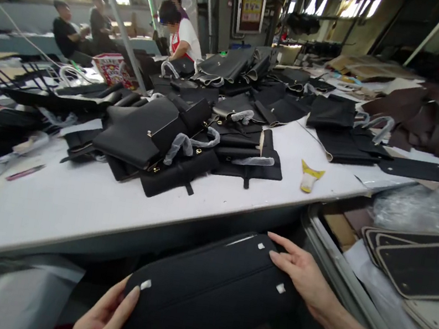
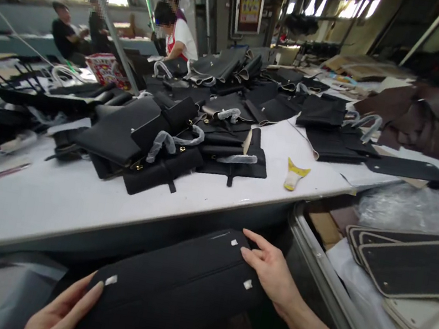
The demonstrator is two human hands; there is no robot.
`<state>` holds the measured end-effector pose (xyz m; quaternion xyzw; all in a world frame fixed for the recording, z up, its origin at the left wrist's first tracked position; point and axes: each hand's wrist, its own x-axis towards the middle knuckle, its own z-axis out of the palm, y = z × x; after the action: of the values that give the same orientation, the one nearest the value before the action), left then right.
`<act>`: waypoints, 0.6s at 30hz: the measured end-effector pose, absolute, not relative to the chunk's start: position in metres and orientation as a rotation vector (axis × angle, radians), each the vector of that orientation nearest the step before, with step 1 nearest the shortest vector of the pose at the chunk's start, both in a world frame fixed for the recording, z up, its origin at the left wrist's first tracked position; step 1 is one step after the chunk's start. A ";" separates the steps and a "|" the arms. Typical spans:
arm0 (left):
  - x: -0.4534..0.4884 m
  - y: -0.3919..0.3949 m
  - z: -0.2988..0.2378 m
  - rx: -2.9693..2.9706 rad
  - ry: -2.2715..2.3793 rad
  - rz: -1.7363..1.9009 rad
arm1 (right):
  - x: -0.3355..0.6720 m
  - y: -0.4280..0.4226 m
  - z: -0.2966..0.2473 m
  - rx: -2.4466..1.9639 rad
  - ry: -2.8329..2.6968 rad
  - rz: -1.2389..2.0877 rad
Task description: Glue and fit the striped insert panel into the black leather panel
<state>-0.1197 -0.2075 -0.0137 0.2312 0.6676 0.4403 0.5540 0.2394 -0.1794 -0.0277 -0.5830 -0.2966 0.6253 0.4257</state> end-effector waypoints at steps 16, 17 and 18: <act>-0.153 -0.189 -0.042 1.110 1.893 0.746 | 0.225 -0.145 -0.045 -1.593 -0.571 1.828; -0.153 -0.189 -0.041 1.122 1.901 0.739 | 0.225 -0.143 -0.046 -1.603 -0.544 1.843; -0.154 -0.189 -0.040 1.127 1.907 0.737 | 0.225 -0.142 -0.047 -1.618 -0.517 1.855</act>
<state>-0.1536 -0.1889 -0.0405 0.4439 0.7514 0.2902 0.3927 0.2247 -0.1420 -0.0468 -0.6119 -0.1956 0.7018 0.3080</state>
